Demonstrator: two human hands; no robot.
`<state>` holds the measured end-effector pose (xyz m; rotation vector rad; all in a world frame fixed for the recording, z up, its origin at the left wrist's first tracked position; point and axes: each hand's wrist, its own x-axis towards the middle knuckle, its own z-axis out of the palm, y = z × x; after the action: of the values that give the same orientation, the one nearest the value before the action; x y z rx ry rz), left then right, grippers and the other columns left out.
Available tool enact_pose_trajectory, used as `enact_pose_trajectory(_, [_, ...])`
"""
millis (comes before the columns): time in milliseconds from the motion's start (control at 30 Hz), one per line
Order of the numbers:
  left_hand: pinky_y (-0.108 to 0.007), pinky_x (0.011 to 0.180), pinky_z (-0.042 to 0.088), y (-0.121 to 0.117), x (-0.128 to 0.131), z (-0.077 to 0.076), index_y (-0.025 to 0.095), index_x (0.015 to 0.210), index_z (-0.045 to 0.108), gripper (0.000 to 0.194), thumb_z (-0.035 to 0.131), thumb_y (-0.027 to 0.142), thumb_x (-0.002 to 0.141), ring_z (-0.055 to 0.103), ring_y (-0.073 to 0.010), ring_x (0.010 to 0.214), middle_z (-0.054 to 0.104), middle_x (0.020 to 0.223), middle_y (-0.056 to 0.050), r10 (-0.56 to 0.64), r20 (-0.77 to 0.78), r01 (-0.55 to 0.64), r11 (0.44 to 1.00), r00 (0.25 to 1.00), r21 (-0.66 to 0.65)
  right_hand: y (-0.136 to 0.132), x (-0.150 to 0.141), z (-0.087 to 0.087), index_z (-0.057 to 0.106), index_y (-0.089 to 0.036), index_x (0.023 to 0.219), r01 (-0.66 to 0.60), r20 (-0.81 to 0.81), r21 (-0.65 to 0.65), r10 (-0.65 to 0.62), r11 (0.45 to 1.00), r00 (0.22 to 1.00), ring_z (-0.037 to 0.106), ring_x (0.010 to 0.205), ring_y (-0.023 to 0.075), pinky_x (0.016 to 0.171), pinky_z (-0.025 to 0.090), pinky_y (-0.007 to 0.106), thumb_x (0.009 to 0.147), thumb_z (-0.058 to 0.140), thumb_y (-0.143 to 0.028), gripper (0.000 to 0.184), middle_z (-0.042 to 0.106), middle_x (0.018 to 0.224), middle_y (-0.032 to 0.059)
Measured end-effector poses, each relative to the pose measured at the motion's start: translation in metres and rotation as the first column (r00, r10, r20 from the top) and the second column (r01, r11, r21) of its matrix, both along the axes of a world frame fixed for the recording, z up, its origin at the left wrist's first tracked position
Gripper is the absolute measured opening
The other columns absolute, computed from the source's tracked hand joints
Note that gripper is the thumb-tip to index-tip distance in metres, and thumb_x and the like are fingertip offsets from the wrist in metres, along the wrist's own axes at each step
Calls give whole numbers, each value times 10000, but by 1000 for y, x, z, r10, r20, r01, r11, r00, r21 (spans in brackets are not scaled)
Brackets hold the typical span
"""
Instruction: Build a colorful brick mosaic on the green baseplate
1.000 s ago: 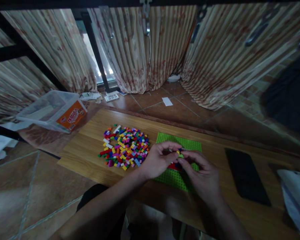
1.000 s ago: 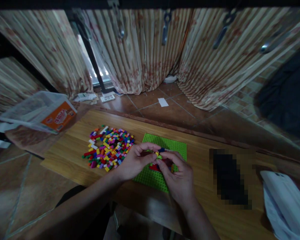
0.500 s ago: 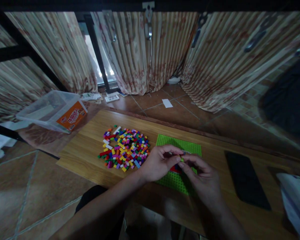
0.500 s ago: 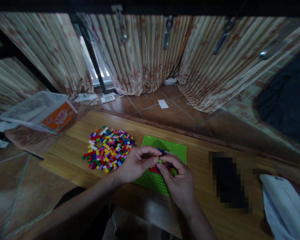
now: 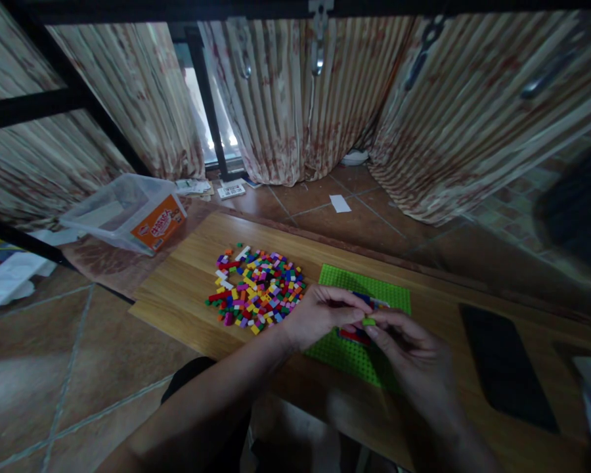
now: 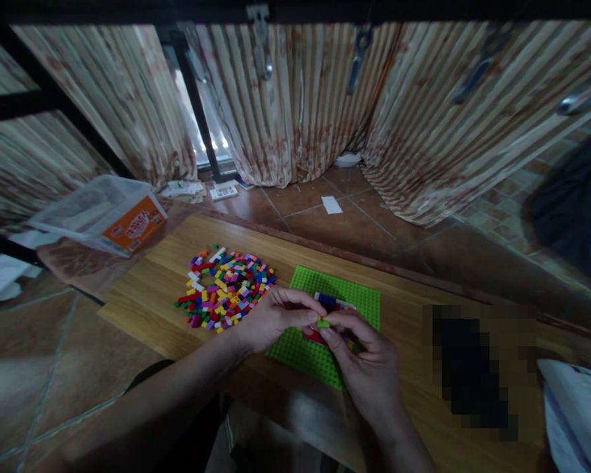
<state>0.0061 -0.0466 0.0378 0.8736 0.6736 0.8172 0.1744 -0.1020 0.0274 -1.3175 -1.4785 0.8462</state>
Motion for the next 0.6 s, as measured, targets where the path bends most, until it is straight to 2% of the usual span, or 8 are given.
enact_pose_trajectory(167, [-250, 648, 499, 3, -4, 1, 115, 832, 725, 300, 817, 351, 671, 651, -128, 644, 699, 697, -50, -9, -40, 7, 999, 999, -53, -1, 2, -3, 728, -267, 935, 91, -7, 55, -91, 994, 996, 668, 727, 152, 679, 567, 289, 811, 720, -312, 132, 721, 841, -2])
enact_pose_trajectory(267, [-258, 648, 512, 3, -5, 0, 110, 824, 692, 291, 802, 340, 685, 674, -147, 656, 693, 682, -55, -91, -66, 85, 993, 994, -87, -3, 3, -4, 737, -268, 962, 122, 27, 88, -125, 989, 992, 682, 765, 165, 724, 578, 314, 811, 719, -305, 157, 731, 882, 8])
enact_pose_trajectory(400, [-253, 640, 509, -1, -5, -1, 122, 841, 658, 341, 820, 360, 657, 684, -154, 664, 692, 699, -49, -170, 38, 174, 971, 985, -164, -3, 2, 0, 742, -286, 959, 71, 95, 137, -84, 988, 992, 684, 856, 187, 750, 576, 324, 829, 697, -294, 138, 724, 958, 22])
enact_pose_trajectory(600, [-239, 681, 498, -5, -12, 1, 111, 834, 677, 375, 801, 437, 696, 676, -140, 717, 701, 748, -71, -236, 96, 250, 948, 967, -194, -3, -3, 0, 731, -312, 980, -47, 192, 207, 6, 977, 981, 675, 819, 170, 714, 571, 295, 848, 673, -261, 152, 715, 922, 7])
